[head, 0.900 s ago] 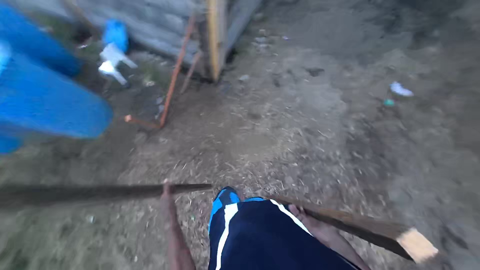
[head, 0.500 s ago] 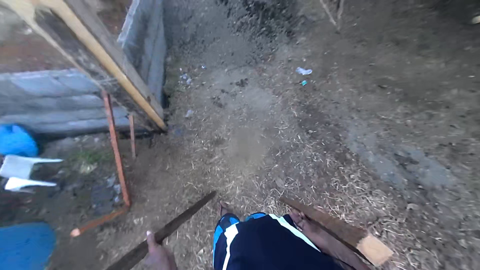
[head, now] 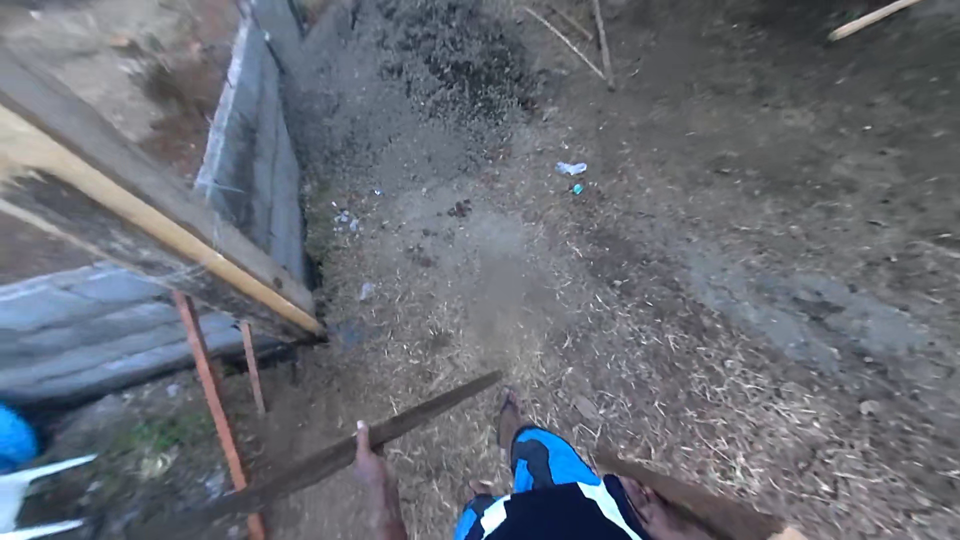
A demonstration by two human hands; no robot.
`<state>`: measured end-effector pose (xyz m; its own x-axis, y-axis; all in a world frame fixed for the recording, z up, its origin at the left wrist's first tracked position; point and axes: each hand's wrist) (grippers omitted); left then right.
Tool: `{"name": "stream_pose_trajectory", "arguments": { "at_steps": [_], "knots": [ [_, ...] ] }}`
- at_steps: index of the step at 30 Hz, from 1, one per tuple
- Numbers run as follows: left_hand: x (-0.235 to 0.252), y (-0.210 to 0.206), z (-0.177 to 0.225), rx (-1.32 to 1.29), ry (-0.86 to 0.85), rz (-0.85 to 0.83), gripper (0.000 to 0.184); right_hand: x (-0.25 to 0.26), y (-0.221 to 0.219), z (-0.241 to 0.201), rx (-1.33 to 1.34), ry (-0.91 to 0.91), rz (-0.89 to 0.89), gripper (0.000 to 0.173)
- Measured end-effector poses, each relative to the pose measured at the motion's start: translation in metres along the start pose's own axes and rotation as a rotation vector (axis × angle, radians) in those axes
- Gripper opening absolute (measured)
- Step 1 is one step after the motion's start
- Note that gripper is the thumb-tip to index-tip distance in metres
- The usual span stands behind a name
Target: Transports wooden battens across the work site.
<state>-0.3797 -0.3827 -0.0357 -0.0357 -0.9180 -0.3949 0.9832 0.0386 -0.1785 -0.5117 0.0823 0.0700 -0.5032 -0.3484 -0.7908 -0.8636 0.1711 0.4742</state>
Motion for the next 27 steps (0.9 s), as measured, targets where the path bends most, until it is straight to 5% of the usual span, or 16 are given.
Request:
{"name": "stream_pose_trajectory", "arguments": {
  "at_steps": [3, 4, 7, 10, 17, 24, 27],
  "knots": [
    [0.012, -0.062, -0.006, 0.003, 0.031, -0.050, 0.032, 0.036, 0.024, -0.002, 0.127, -0.009, -0.049, 0.057],
    [0.014, -0.086, -0.007, 0.009, 0.026, -0.072, 0.031, 0.053, 0.025, 0.004, 0.398, -0.008, 0.022, 0.056],
    [0.015, -0.153, -0.019, 0.042, 0.029, -0.137, 0.032, 0.098, 0.045, 0.001, 1.750, -0.056, 0.264, 0.032],
    [0.021, -0.221, -0.030, 0.108, 0.032, -0.193, 0.037, 0.128, 0.109, -0.009, 2.382, 0.037, 0.227, 0.058],
    [0.028, -0.378, -0.041, 0.086, -0.058, -0.310, 0.032, 0.165, 0.226, -0.022, 2.422, -0.109, 0.535, 0.051],
    [0.030, -0.533, -0.051, 0.135, -0.097, -0.448, 0.030, 0.246, 0.258, 0.028, 2.580, 0.201, 0.548, 0.054],
    [0.030, -0.607, -0.062, 0.151, -0.092, -0.498, 0.023, 0.271, 0.296, 0.030, 2.650, 0.159, 0.606, 0.052]
  ]
}}
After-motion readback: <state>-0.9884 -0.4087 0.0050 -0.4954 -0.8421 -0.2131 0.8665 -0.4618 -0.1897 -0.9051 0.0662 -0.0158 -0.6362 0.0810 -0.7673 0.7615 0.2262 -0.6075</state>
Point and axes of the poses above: each hand's wrist, its own x-axis towards the middle knuckle, its own y-axis out of the back of the hand, z = x × y, and after that the axes turned 2 degrees about -z, right-handed
